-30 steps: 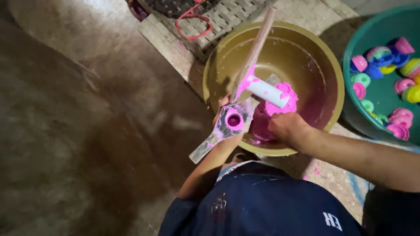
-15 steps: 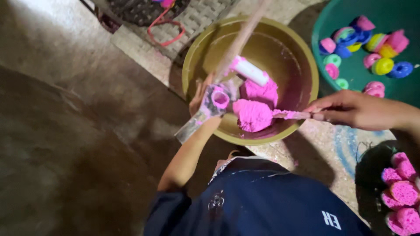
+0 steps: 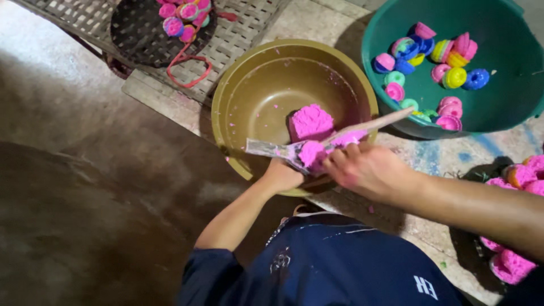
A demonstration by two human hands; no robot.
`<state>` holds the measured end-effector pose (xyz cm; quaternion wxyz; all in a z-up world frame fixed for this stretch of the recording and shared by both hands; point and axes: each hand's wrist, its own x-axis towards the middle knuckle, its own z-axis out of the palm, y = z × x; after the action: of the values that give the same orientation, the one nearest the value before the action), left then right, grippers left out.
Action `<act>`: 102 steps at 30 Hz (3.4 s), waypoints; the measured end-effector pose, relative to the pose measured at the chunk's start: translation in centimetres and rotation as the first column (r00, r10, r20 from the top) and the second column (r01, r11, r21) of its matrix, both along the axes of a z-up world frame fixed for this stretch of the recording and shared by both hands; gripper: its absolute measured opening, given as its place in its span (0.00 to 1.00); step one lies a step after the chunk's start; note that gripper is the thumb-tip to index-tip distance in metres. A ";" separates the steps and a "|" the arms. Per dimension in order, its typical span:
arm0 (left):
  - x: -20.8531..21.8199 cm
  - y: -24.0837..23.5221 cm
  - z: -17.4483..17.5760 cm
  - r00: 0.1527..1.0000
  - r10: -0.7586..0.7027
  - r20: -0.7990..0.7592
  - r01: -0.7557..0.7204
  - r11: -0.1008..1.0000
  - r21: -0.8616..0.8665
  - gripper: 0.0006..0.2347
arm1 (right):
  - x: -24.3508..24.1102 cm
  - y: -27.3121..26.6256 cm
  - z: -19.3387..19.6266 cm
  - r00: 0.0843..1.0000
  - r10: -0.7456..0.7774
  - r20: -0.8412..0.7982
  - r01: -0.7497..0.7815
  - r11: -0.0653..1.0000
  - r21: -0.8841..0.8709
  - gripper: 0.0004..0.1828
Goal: The person scoops pink paste into a wooden mold, presses it with a plunger, and ejects flower-shaped items onto a tray. They then arrange the molded pieces and place them into a woven basket.
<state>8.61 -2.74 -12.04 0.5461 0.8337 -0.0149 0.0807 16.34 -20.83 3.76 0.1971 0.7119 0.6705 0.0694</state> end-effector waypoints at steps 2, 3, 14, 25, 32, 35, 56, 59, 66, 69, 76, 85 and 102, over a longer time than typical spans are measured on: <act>-0.3 0.5 0.1 0.978 0.079 -0.194 -0.063 0.994 0.090 0.12 | 0.4 -1.6 0.9 0.995 0.076 -0.065 -0.062 0.977 0.205 0.18; -0.5 1.1 0.4 0.950 0.123 -0.286 -0.086 0.987 0.138 0.12 | 0.6 -2.6 1.7 0.986 0.083 -0.144 -0.028 0.938 0.345 0.20; 0.8 1.8 1.9 0.963 0.118 0.241 -0.205 0.902 0.380 0.17 | 3.5 -1.7 4.6 0.940 -0.287 -0.182 0.297 0.955 0.027 0.17; 0.8 3.6 0.9 0.938 0.290 0.191 -0.347 0.785 0.513 0.11 | 3.1 -3.5 4.8 0.901 -0.399 -0.171 0.399 0.916 -0.035 0.23; 1.4 4.4 2.6 0.914 0.171 0.368 -0.363 0.749 0.554 0.22 | 3.7 -0.1 5.7 0.924 -0.354 -0.145 0.338 0.933 -0.121 0.20; 2.0 2.5 1.7 0.870 0.103 0.482 -0.384 0.755 0.532 0.23 | 1.5 2.9 1.3 0.991 -0.122 0.054 0.127 0.988 -0.092 0.12; 4.1 6.1 5.4 0.717 0.559 0.417 -0.697 0.577 0.426 0.22 | 1.9 -0.8 -12.3 0.336 0.057 -0.940 0.623 0.735 0.268 0.29; 4.1 5.9 5.7 0.794 0.450 0.409 -0.605 0.526 0.598 0.21 | 4.3 -0.9 -10.8 0.290 0.117 -0.950 0.620 0.733 0.280 0.28; 5.7 5.9 3.4 0.791 0.612 0.013 -0.514 0.653 0.556 0.45 | 3.0 1.1 -12.0 0.313 -0.165 -0.935 0.709 0.696 0.115 0.28; 5.6 9.2 0.8 0.822 0.569 -0.007 -0.471 0.673 -0.571 0.35 | 2.4 -0.3 -12.5 0.275 -0.179 -0.945 0.629 0.777 0.035 0.30; 5.9 10.8 -3.9 0.878 0.478 -0.043 -0.419 0.721 -0.552 0.12 | 5.2 -0.6 -10.6 0.473 -0.538 -0.697 0.537 0.804 -0.256 0.35; 3.4 -11.5 -1.9 0.706 -0.708 0.038 0.075 0.022 -0.997 0.22 | 4.1 -11.1 -6.0 -0.257 0.873 -0.414 0.857 0.404 0.320 0.50; 6.1 -37.5 7.4 0.596 -0.781 -0.187 0.752 0.624 -0.211 0.17 | -4.9 -41.0 0.6 0.886 0.046 -0.462 0.377 0.507 0.775 0.32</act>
<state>14.72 -40.27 -4.61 0.5694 0.7173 -0.2956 -0.2716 11.48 -61.86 4.32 -0.3198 0.7752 0.5026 0.2101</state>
